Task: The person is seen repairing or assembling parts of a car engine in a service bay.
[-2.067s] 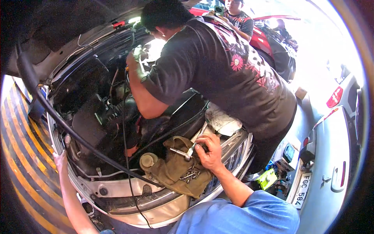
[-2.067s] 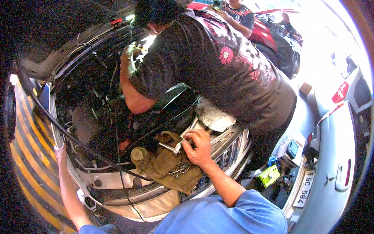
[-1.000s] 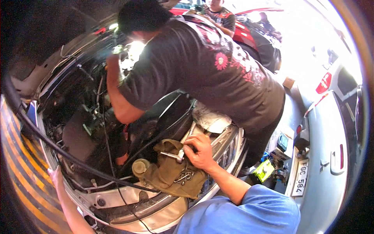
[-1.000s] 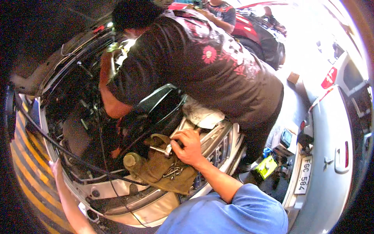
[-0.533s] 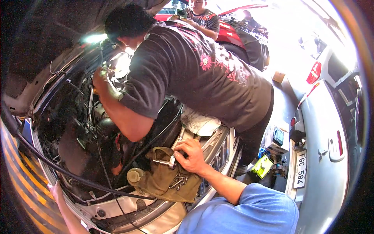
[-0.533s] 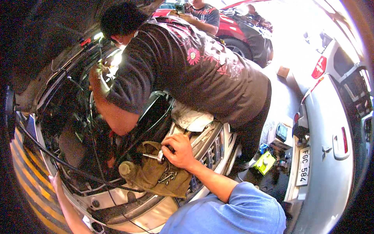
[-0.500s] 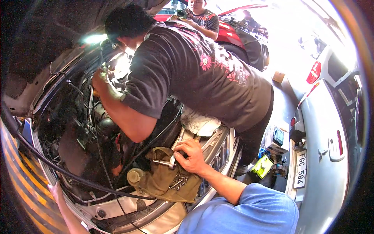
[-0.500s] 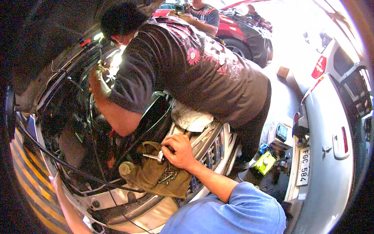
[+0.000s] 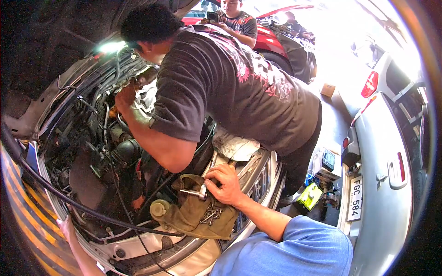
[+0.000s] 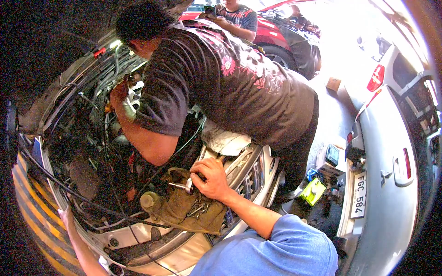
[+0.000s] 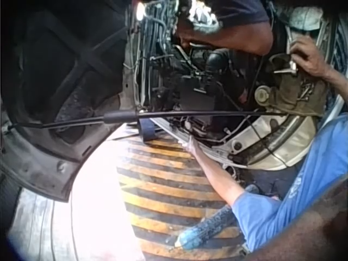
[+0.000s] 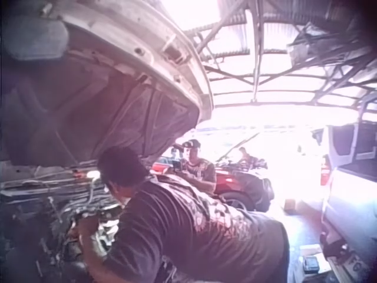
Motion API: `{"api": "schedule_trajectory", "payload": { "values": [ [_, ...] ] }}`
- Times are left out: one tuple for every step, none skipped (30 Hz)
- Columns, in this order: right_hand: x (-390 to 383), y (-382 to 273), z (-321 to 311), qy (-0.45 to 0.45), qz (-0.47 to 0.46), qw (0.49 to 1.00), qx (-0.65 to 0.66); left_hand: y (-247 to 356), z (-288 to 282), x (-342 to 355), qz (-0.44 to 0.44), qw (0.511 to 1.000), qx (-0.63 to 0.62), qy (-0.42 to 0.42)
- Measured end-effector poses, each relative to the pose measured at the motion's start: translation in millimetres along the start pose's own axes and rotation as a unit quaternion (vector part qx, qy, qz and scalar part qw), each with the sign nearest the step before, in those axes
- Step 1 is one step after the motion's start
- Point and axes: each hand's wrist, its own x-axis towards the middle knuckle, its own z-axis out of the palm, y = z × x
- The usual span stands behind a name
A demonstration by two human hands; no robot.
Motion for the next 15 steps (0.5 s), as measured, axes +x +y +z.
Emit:
{"api": "schedule_trajectory", "payload": {
  "values": [
    [-0.2,0.4,-0.1,-0.002,0.003,1.0,0.0,3.4,-0.6,-1.5,0.0,1.0,0.0,-0.001],
    [-0.4,0.8,-0.3,-0.002,0.003,1.0,-0.001,6.9,-0.7,-2.8,-0.001,1.0,0.002,-0.007],
    [-0.2,0.6,0.0,-0.001,0.002,1.0,0.001,7.2,-3.2,-3.6,-0.003,1.0,0.004,-0.011],
    [0.0,0.6,0.3,0.001,0.001,1.0,0.003,7.6,-4.7,-4.5,-0.003,1.0,0.004,-0.01],
    [0.0,0.6,0.4,0.001,0.0,1.0,0.004,8.4,-5.5,-5.1,-0.006,1.0,0.012,-0.003],
    [-0.4,0.6,0.4,-0.001,0.001,1.0,0.004,8.4,-5.7,-5.2,-0.009,1.0,0.02,0.004],
    [-0.6,0.7,0.4,-0.002,0.002,1.0,0.004,8.5,-5.8,-5.2,-0.009,1.0,0.019,0.005],
    [-0.7,1.0,0.2,-0.002,0.002,1.0,0.004,8.7,-5.8,-5.2,-0.008,1.0,0.014,-0.005],
    [-0.8,1.1,0.6,0.0,-0.001,1.0,0.004,6.4,-7.3,-4.6,-0.008,1.0,0.008,-0.014],
    [-0.8,1.1,0.8,0.003,-0.003,1.0,0.005,4.3,-8.0,-4.1,-0.008,1.0,0.008,-0.013],
    [-0.9,0.9,0.7,0.003,-0.004,1.0,0.006,2.4,-8.4,-3.4,0.0,1.0,0.017,-0.012],
    [-0.7,0.7,0.5,0.003,-0.006,1.0,0.005,1.7,-8.4,-2.7,0.007,1.0,0.026,-0.012],
    [-0.6,0.6,0.4,0.003,-0.007,1.0,0.005,1.3,-8.2,-1.7,0.008,1.0,0.026,-0.011],
    [-0.6,0.7,0.5,0.003,-0.008,1.0,0.005,0.8,-8.1,-0.8,0.003,0.999,0.028,-0.014],
    [-0.9,1.4,0.6,0.003,-0.008,1.0,0.002,1.6,-6.5,-0.6,0.0,0.999,0.03,-0.018]
  ]
}}
